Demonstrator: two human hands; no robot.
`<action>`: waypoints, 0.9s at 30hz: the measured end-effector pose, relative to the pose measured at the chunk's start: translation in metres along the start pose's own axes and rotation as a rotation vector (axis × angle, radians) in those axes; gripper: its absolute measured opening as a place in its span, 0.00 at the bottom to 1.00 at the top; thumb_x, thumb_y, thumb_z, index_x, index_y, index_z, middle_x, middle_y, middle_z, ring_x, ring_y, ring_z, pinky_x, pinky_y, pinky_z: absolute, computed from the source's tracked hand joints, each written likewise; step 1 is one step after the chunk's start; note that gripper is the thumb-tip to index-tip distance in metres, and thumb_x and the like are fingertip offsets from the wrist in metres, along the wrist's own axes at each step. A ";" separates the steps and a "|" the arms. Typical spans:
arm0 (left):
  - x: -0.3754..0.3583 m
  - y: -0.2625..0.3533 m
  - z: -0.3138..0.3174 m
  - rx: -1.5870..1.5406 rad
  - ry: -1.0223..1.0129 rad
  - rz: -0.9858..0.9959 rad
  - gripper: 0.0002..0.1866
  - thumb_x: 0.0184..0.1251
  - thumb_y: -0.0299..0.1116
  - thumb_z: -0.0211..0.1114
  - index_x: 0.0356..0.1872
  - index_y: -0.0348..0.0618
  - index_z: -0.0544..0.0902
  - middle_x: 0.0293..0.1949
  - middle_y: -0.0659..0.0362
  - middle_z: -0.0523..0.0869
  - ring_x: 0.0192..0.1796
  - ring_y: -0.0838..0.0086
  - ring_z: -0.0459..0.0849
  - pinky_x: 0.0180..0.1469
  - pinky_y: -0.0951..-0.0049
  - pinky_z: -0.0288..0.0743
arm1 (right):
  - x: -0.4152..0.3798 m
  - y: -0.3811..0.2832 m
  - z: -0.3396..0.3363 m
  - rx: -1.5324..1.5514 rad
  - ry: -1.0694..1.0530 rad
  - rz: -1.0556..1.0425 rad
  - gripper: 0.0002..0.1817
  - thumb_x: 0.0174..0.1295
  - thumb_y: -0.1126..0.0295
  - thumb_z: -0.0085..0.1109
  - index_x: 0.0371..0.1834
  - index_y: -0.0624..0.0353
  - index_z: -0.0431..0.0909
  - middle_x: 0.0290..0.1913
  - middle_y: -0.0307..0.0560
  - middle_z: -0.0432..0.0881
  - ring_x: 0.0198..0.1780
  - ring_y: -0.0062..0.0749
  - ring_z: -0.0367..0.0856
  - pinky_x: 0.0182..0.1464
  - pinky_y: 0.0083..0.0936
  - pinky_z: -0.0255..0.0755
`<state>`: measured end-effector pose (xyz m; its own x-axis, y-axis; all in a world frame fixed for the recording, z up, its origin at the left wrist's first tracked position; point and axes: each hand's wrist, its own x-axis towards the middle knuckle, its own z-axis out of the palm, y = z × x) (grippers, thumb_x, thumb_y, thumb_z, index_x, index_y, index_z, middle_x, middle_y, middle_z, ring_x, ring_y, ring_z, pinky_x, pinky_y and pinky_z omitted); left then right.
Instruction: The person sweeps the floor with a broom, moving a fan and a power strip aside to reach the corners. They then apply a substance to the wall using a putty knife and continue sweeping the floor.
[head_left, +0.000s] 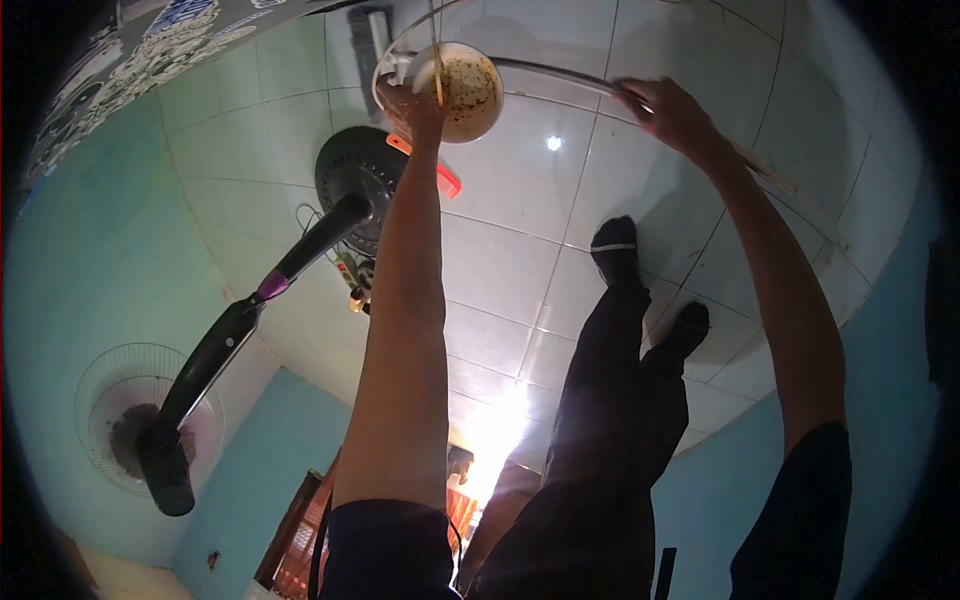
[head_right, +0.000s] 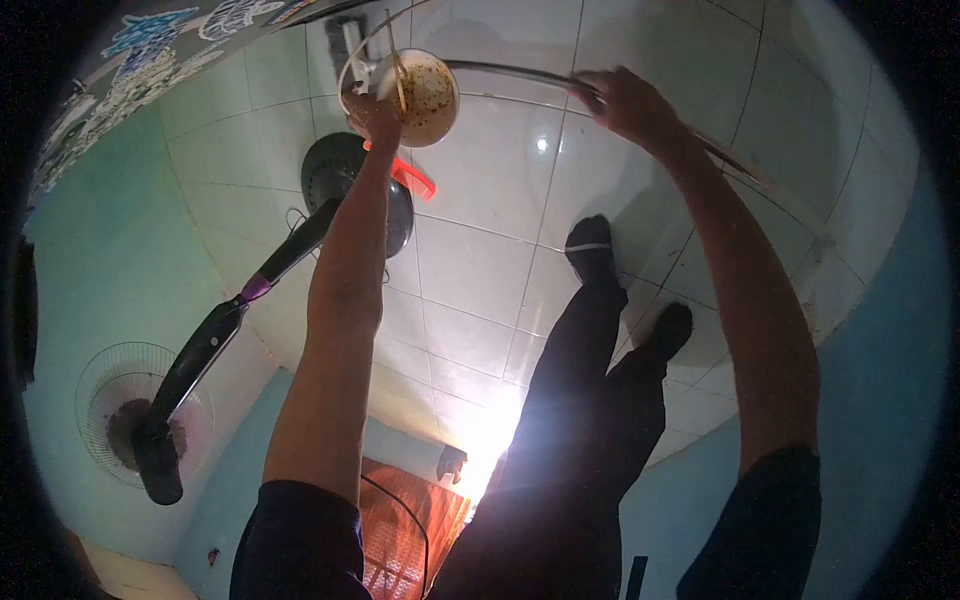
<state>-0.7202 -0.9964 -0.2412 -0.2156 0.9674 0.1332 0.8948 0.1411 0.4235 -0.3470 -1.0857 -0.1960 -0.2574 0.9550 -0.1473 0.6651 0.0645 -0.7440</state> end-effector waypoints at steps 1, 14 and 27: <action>-0.003 0.011 -0.006 -0.042 -0.057 -0.061 0.25 0.50 0.22 0.56 0.53 0.44 0.64 0.43 0.45 0.79 0.49 0.47 0.77 0.47 0.50 0.70 | 0.013 -0.011 0.005 0.000 -0.003 0.003 0.14 0.68 0.58 0.54 0.45 0.54 0.83 0.39 0.51 0.85 0.37 0.50 0.82 0.44 0.38 0.77; -0.010 0.016 -0.015 -0.080 -0.066 -0.126 0.25 0.50 0.21 0.55 0.53 0.44 0.65 0.37 0.47 0.82 0.43 0.50 0.81 0.46 0.53 0.71 | -0.171 -0.053 -0.132 0.028 -0.174 0.611 0.16 0.70 0.64 0.52 0.50 0.67 0.77 0.25 0.57 0.73 0.24 0.32 0.68 0.31 0.29 0.68; -0.017 0.028 -0.021 -0.088 -0.073 -0.218 0.20 0.58 0.25 0.54 0.53 0.48 0.66 0.36 0.51 0.80 0.46 0.54 0.81 0.51 0.53 0.69 | -0.257 -0.058 -0.142 -0.015 -0.189 0.617 0.15 0.68 0.64 0.54 0.53 0.60 0.78 0.27 0.61 0.78 0.26 0.51 0.79 0.31 0.36 0.72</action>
<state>-0.6993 -1.0135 -0.2128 -0.3683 0.9291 -0.0341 0.7918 0.3327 0.5122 -0.2200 -1.2933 -0.0218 0.0573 0.7508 -0.6580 0.7398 -0.4745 -0.4770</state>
